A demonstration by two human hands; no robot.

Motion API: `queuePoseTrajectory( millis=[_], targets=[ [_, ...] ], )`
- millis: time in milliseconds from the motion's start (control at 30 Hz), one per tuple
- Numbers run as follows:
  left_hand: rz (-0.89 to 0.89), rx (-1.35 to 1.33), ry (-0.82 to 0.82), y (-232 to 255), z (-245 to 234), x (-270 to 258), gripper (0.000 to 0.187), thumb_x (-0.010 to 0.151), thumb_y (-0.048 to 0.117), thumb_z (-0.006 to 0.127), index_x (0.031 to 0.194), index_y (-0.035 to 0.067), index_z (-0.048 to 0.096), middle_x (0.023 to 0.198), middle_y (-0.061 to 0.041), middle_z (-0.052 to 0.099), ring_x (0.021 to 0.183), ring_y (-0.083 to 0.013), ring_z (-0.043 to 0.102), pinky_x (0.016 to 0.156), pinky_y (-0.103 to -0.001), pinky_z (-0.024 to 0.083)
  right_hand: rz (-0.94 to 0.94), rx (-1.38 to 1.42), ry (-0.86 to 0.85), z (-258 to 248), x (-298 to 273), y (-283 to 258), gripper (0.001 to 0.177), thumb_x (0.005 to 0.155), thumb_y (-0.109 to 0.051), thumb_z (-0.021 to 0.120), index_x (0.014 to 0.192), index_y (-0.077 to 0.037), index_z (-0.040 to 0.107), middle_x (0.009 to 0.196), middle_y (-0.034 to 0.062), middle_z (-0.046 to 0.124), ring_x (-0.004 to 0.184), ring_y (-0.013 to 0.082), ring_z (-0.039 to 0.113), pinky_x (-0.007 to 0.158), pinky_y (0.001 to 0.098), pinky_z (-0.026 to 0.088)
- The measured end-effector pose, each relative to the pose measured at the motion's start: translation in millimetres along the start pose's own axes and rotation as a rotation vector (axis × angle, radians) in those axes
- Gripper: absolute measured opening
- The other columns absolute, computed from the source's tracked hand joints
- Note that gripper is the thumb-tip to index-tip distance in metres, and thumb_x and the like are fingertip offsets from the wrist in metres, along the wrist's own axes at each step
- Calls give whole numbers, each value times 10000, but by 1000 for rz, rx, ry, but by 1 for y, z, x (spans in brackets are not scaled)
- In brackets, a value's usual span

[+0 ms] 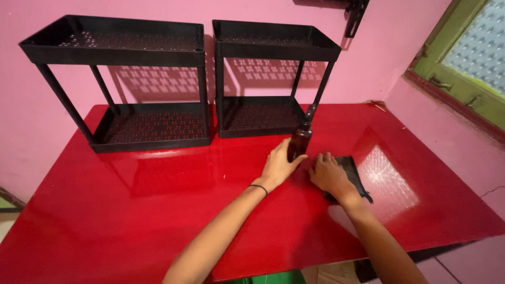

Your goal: The person disassembles a two-tier black plastic shelf on a red table. They remove the top tray, then detach each vertical support leg from the bottom tray by hand, placing the parts on the table.

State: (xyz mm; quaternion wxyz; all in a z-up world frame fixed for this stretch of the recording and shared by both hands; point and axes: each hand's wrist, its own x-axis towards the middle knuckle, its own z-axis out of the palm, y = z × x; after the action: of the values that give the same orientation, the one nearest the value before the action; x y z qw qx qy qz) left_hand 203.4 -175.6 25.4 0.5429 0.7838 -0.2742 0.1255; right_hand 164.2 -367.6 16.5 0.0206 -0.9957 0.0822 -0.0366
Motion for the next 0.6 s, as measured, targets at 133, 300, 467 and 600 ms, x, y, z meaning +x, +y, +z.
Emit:
queuePoseTrajectory(
  millis=[133,300,467,600],
  targets=[
    [114,-96,-17,5,35,1,665,874,376,771,1387,29,531,1275,-218,674,1216,-409,644,1018,-453,531,100,-191,-101,-33,-51,-21,719,985,-493,523,1460,23,366,1547,279,317,1377,452,396,1081,569,380],
    [260,-96,-210,10,63,13,1065,724,383,852,1505,-72,289,1472,-311,421,1359,-473,408,1141,-521,351,26,-73,-247,-68,-114,-64,408,1042,-372,448,1193,-127,737,1237,161,748,1148,356,705,1022,483,530],
    [545,340,-287,-41,-7,27,770,951,414,633,1581,54,376,1587,-183,434,1503,-386,394,1257,-579,268,-218,188,-20,-75,-102,-74,339,990,-333,524,1250,-159,655,1230,125,693,1136,351,654,952,472,533],
    [418,788,22,-69,-28,39,757,938,426,581,1525,-13,393,1537,-226,433,1466,-378,340,1204,-572,213,-723,554,251,-47,-53,-67,401,957,-188,590,1342,-76,581,1381,206,580,1283,378,574,1083,435,472]
  ],
)
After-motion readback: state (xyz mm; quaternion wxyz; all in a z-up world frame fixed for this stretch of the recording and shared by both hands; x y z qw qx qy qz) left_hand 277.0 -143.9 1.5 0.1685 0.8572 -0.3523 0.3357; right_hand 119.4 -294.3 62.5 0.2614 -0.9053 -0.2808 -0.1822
